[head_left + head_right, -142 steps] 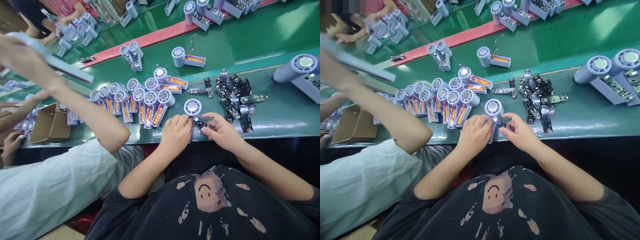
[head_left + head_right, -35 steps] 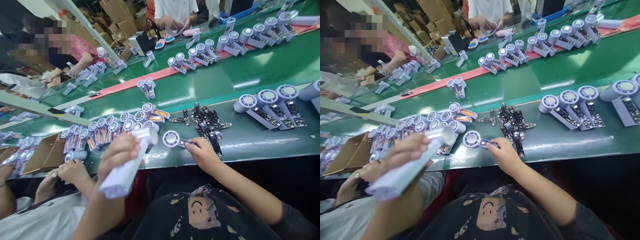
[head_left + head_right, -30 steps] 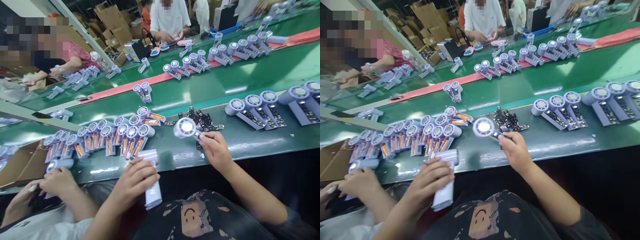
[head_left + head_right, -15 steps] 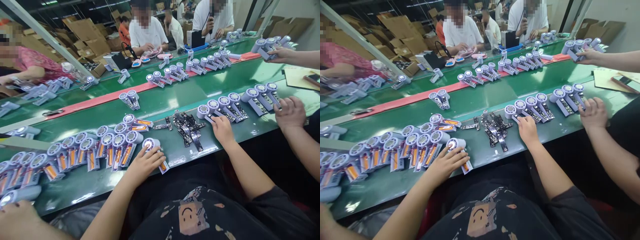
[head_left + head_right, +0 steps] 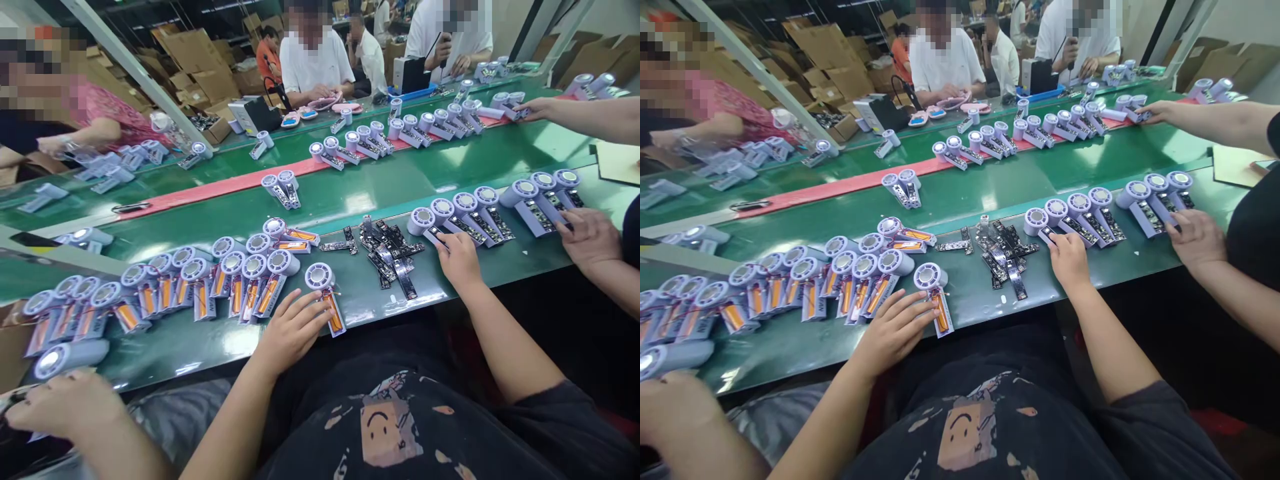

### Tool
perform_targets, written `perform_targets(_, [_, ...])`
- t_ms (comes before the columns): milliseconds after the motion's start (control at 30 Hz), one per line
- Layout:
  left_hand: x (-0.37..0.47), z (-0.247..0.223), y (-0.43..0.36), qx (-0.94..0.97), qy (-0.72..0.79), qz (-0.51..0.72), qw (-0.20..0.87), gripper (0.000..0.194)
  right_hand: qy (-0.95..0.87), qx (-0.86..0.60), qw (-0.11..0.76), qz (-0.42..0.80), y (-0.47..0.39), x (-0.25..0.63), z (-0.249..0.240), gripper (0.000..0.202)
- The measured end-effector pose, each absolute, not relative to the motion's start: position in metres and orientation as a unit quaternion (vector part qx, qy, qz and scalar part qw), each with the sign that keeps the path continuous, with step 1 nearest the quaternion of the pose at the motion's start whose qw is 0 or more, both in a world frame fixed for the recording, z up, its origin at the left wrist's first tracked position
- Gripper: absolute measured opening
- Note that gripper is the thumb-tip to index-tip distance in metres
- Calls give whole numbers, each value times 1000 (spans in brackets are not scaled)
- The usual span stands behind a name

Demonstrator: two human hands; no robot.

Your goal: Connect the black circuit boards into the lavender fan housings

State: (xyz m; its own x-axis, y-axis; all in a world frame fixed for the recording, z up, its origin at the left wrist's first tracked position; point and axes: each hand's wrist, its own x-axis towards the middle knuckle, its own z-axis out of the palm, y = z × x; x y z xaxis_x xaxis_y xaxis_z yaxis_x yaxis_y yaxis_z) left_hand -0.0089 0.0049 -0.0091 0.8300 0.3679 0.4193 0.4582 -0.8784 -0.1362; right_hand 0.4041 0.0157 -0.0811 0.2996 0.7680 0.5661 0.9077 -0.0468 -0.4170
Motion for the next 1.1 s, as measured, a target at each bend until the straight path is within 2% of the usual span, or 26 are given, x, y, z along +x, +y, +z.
perform_targets(200, [-8, -13, 4, -947, -224, -202, 108, 28, -590, -715, 365, -93, 16, 405, -81, 34])
perform_targets(433, [-9, -27, 3, -927, -271, -243, 95, 34, -599, -715, 351, -78, 14, 407, -75, 30])
perform_targets(600, [-8, -34, 11, -880, -356, -303, 78, 32, -565, -716, 365, -187, 6, 399, -68, 57])
perform_targets(700, [-3, -34, 16, -876, -375, -299, 57, 22, -616, -663, 374, -201, -4, 376, -61, 34])
perform_targets(767, [2, -35, 18, -871, -403, -277, 45, 16, -686, -609, 368, -149, -12, 350, -54, 21])
perform_targets(900, [10, -36, 19, -873, -433, -225, -1, 18, -795, -512, 324, -38, -21, 298, -44, 17])
perform_targets(1000, [10, -33, 15, -859, -438, -263, -28, 18, -799, -507, 317, 64, -19, 277, -41, 18])
perform_targets(1100, [7, -29, 11, -848, -436, -298, -46, 17, -727, -527, 365, 246, -13, 272, -39, 22])
